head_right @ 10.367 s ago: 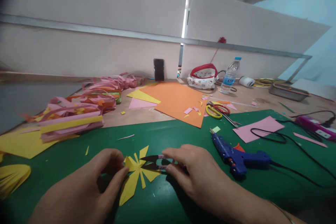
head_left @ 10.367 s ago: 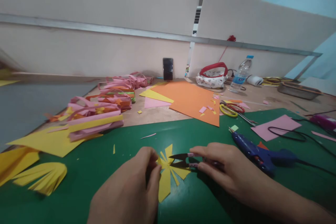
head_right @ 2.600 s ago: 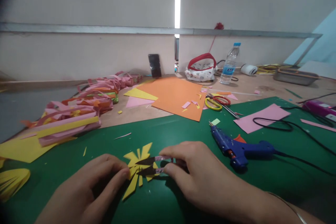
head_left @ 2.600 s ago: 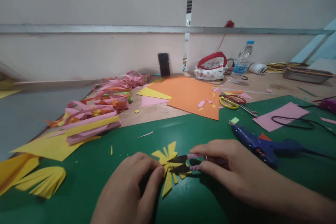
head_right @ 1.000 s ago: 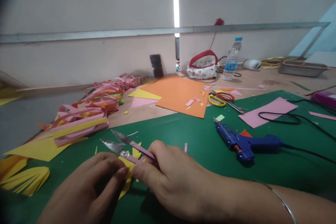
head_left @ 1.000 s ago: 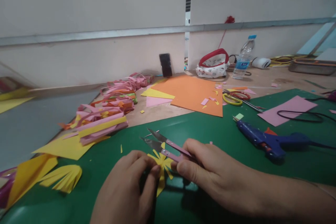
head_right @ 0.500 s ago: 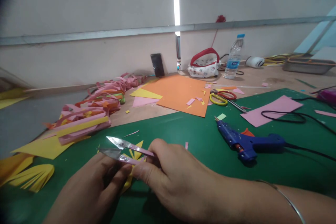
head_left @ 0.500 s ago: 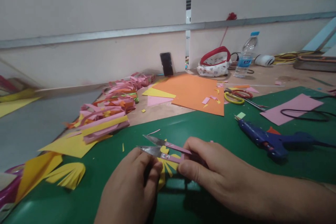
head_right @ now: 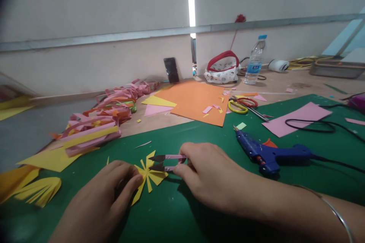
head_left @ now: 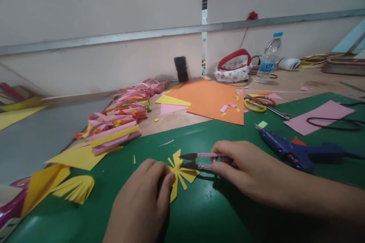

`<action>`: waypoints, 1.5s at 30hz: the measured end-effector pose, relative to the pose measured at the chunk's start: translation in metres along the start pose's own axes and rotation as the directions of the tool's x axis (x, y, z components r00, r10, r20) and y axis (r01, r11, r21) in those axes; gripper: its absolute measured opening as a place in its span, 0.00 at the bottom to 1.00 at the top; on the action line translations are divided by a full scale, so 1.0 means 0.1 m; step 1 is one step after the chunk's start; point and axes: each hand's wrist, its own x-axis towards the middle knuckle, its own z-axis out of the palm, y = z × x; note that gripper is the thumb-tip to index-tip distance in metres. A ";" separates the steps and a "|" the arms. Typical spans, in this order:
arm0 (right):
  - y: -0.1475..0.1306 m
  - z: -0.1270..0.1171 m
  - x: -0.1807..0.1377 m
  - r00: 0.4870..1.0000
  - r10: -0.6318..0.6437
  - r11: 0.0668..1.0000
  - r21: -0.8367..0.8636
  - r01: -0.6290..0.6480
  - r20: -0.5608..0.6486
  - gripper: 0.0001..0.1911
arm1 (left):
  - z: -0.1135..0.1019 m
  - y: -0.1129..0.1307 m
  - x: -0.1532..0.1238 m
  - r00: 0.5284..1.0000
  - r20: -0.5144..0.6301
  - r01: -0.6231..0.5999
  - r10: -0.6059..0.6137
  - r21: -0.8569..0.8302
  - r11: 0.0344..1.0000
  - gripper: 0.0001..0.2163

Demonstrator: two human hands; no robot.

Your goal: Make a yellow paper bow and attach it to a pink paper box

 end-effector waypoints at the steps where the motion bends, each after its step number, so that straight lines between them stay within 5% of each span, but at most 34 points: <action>1: 0.00 0.00 0.00 1.000 -0.004 1.000 -0.001 0.004 0.007 0.13 | 0.00 0.00 0.00 1.000 0.005 0.004 -0.004 0.002 1.000 0.13; 28: -0.05 0.05 0.10 0.998 -0.069 0.989 -0.129 0.069 0.008 0.14 | 0.02 -0.01 -0.02 1.000 -0.001 -0.003 0.003 -0.006 1.000 0.13; 37: -0.05 0.04 0.13 0.998 -0.013 0.995 -0.096 0.018 0.060 0.14 | 0.07 -0.08 -0.06 0.986 -0.150 -0.099 0.079 -0.129 0.987 0.10; 45: -0.01 0.05 0.14 0.997 0.005 0.997 -0.072 0.000 0.077 0.14 | 0.11 -0.20 -0.10 0.947 -0.216 -0.248 0.239 -0.013 0.969 0.07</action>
